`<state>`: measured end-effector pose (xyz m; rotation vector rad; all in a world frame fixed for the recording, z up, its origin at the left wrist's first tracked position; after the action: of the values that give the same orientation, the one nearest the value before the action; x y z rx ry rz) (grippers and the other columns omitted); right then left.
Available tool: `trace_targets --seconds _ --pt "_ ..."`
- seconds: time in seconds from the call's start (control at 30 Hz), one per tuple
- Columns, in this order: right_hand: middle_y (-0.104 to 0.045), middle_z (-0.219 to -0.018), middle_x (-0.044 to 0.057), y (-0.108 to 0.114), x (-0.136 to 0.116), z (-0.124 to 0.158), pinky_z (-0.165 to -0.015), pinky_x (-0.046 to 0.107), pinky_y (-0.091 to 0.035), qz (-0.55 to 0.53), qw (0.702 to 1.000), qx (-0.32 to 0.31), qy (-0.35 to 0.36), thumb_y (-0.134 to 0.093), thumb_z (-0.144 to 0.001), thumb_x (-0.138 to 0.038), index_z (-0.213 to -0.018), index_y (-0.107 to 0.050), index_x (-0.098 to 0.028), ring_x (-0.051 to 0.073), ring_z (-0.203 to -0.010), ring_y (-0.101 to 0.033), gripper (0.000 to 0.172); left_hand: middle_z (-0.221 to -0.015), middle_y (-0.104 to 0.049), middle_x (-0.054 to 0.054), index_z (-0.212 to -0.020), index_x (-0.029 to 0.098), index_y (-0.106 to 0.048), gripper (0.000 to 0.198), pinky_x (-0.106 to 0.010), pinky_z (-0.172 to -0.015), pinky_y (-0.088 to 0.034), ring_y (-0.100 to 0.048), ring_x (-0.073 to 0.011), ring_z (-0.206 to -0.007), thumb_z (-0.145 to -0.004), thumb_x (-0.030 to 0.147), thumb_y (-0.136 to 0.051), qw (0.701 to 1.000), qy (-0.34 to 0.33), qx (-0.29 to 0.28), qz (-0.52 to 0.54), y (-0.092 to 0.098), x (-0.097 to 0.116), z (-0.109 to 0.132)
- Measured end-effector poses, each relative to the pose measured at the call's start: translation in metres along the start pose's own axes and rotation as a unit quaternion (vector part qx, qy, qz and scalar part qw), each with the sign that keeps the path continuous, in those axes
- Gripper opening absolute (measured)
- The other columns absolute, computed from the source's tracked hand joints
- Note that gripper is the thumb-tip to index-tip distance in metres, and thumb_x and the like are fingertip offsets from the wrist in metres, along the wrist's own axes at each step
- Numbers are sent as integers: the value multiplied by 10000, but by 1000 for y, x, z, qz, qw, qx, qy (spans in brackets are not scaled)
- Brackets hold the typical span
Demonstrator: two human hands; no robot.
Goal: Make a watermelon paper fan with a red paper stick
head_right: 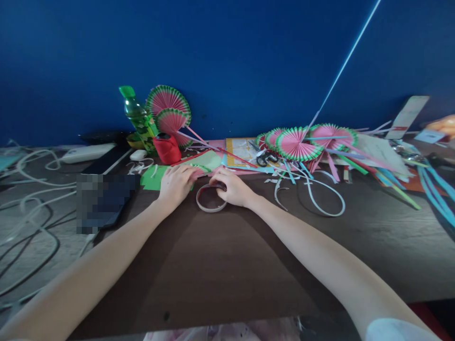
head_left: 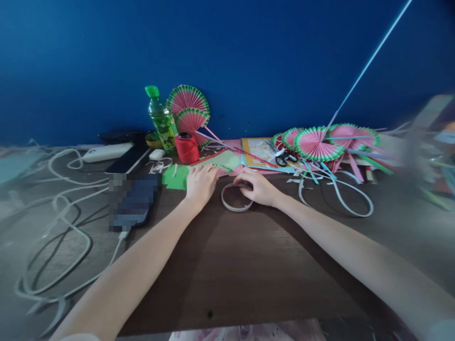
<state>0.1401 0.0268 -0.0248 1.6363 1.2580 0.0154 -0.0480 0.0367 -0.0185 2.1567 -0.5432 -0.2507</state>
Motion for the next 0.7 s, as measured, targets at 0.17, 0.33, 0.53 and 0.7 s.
trace_targets --seconds 0.17,0.33,0.53,0.7 --pt "-567 -799 32 -1 7 0 -657 286 -444 -35 997 52 -54 -526 -723 -107 -802 -611 -177 140 -691 -531 135 -1014 -658 -82 -978 183 -633 212 -386 -796 -400 -557 -260 -953 -794 208 -531 999 -8 -8 40 -1 2 0" --pt "-652 -760 26 2 14 -1 -676 308 -461 -96 979 126 -132 -578 -715 -193 -780 -636 -177 162 -703 -589 89 -981 -656 -54 -934 194 -603 261 -354 -853 -381 -549 -190 -949 -882 247 -353 977 -123 -35 170 21 22 -1" --pt "-676 -798 35 5 18 0 -721 332 -476 -161 956 180 -165 -576 -743 -304 -803 -645 -192 181 -751 -615 145 -849 -658 -59 -785 183 -591 251 -335 -885 -374 -583 -169 -867 -875 299 -387 958 -238 -60 148 20 35 3" --pt "-607 -948 74 8 10 4 -780 357 -467 -68 944 296 -127 -454 -843 -341 -915 -574 -204 198 -897 -573 196 -604 -589 -13 -697 188 -521 311 -308 -760 -412 -554 -142 -606 -911 321 -338 980 -145 25 131 12 35 5"
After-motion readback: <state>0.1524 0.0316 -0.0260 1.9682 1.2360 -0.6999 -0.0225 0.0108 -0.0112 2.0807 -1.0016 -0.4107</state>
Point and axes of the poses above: each hand's wrist, its own z-axis away from the middle knuckle, its own y-axis out of the back of the hand, x = y × z, the point moved 1 cm from there along -z, towards the middle knuckle
